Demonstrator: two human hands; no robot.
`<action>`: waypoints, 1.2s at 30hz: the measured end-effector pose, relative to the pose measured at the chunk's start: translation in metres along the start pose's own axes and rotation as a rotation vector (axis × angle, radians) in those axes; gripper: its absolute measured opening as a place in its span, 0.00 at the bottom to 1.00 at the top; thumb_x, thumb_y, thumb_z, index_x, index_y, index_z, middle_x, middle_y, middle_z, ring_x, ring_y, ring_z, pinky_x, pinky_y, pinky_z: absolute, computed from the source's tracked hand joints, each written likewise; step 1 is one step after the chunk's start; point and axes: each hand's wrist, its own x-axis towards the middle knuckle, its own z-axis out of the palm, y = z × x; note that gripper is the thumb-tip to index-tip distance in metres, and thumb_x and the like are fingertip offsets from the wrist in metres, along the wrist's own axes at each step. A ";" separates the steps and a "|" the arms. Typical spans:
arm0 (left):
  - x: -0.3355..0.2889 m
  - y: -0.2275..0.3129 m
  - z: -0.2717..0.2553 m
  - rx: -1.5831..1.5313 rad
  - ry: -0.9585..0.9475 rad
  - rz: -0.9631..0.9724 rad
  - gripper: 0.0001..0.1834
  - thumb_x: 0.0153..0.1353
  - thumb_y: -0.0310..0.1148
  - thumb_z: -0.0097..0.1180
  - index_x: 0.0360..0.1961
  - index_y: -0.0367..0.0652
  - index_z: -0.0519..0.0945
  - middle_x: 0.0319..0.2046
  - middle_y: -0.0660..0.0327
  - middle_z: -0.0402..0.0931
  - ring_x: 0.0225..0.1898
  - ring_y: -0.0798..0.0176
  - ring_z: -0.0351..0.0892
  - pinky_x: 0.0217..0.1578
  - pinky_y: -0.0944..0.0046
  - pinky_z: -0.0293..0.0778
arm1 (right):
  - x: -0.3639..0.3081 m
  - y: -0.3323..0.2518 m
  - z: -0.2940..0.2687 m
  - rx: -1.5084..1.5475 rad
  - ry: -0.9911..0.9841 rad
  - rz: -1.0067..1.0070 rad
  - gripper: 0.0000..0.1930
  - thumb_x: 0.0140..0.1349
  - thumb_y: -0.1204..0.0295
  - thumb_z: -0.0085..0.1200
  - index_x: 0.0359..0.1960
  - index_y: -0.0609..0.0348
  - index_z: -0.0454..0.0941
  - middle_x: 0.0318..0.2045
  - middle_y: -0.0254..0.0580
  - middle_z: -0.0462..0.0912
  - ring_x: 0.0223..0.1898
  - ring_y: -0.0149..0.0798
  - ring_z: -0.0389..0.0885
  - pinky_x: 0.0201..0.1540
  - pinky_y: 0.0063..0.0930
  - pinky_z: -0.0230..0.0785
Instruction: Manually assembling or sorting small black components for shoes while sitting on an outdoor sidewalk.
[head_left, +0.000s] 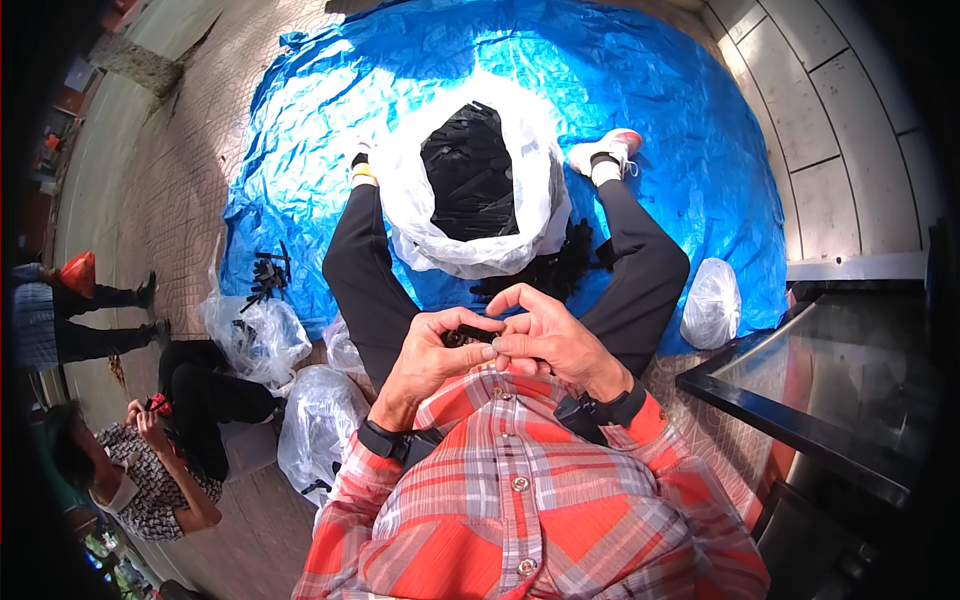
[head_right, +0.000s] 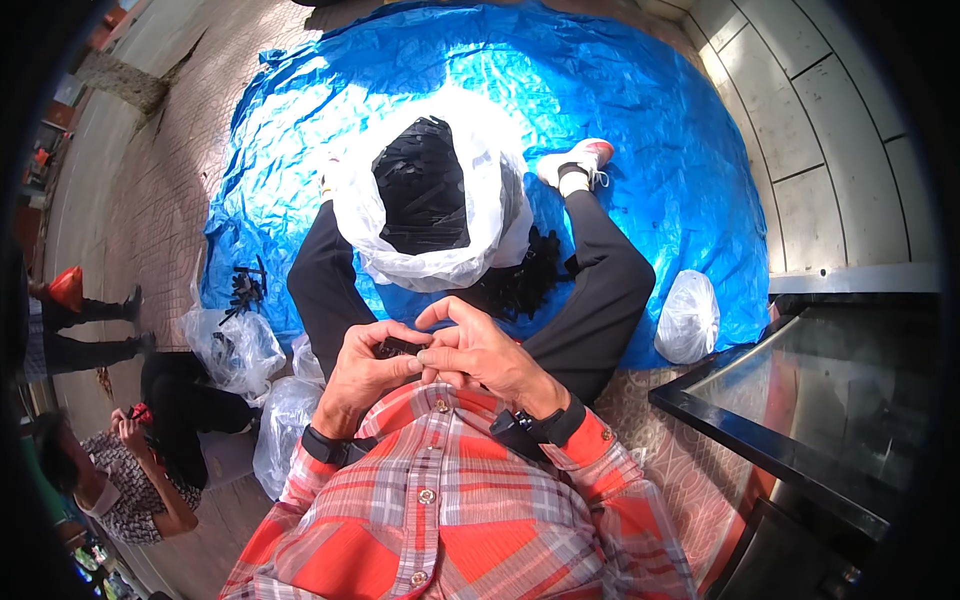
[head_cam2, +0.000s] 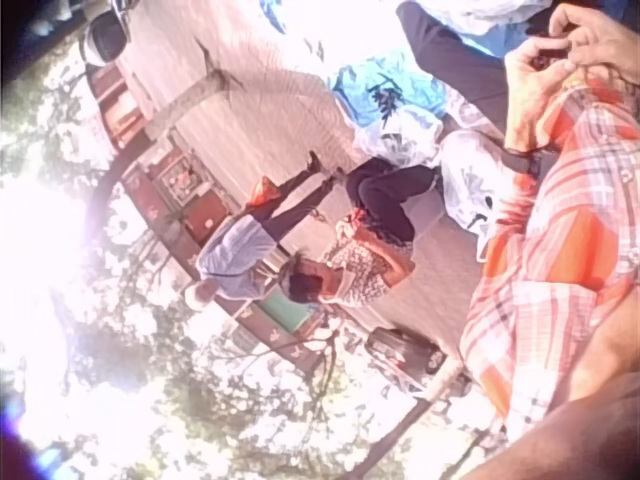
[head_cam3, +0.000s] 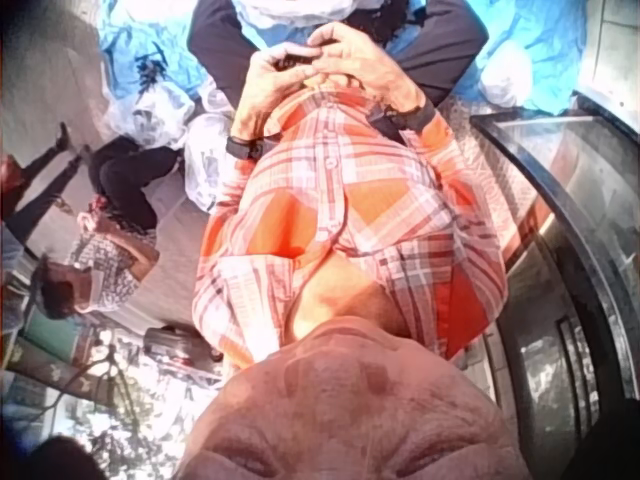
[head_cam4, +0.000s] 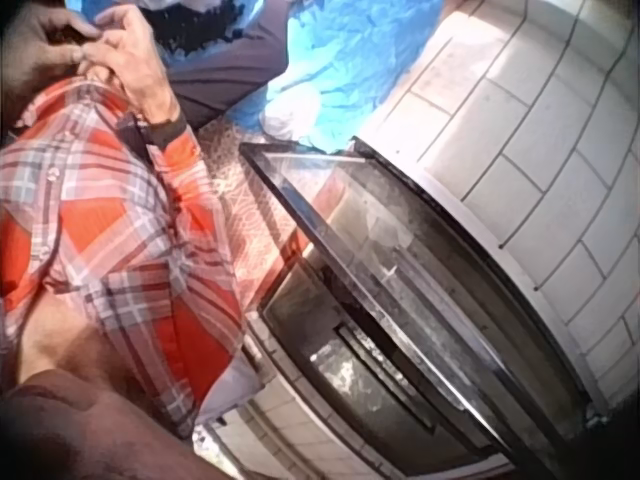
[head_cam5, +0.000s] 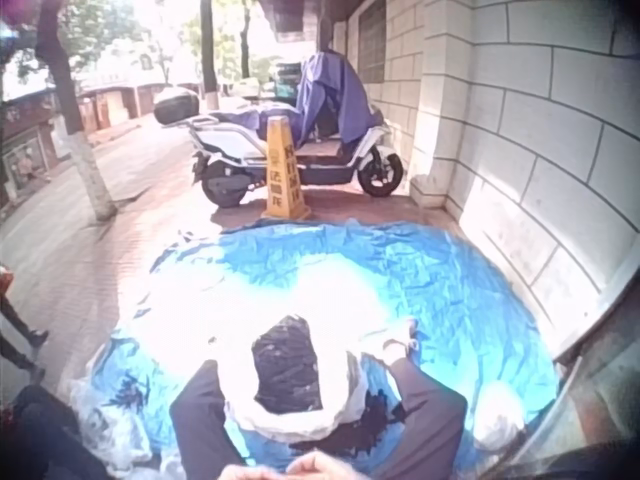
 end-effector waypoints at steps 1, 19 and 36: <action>-0.001 -0.004 -0.002 -0.042 -0.015 0.014 0.14 0.49 0.21 0.61 0.39 0.34 0.78 0.30 0.60 0.79 0.29 0.74 0.76 0.31 0.77 0.72 | -0.001 -0.003 -0.001 0.016 -0.009 0.007 0.18 0.59 0.72 0.52 0.47 0.65 0.61 0.25 0.41 0.77 0.19 0.21 0.70 0.18 0.11 0.59; -0.001 -0.007 0.014 0.100 0.261 0.170 0.08 0.49 0.21 0.61 0.31 0.36 0.77 0.24 0.66 0.75 0.23 0.80 0.68 0.21 0.80 0.63 | 0.002 0.008 0.005 -0.352 0.181 -0.026 0.07 0.57 0.73 0.52 0.34 0.65 0.72 0.23 0.33 0.73 0.23 0.24 0.68 0.24 0.18 0.60; 0.005 -0.016 0.020 0.156 0.356 0.374 0.09 0.52 0.23 0.60 0.35 0.37 0.75 0.24 0.67 0.73 0.20 0.80 0.65 0.20 0.79 0.60 | 0.020 0.023 0.022 -0.457 0.529 -0.415 0.08 0.63 0.71 0.47 0.31 0.65 0.69 0.20 0.37 0.72 0.20 0.27 0.72 0.21 0.22 0.64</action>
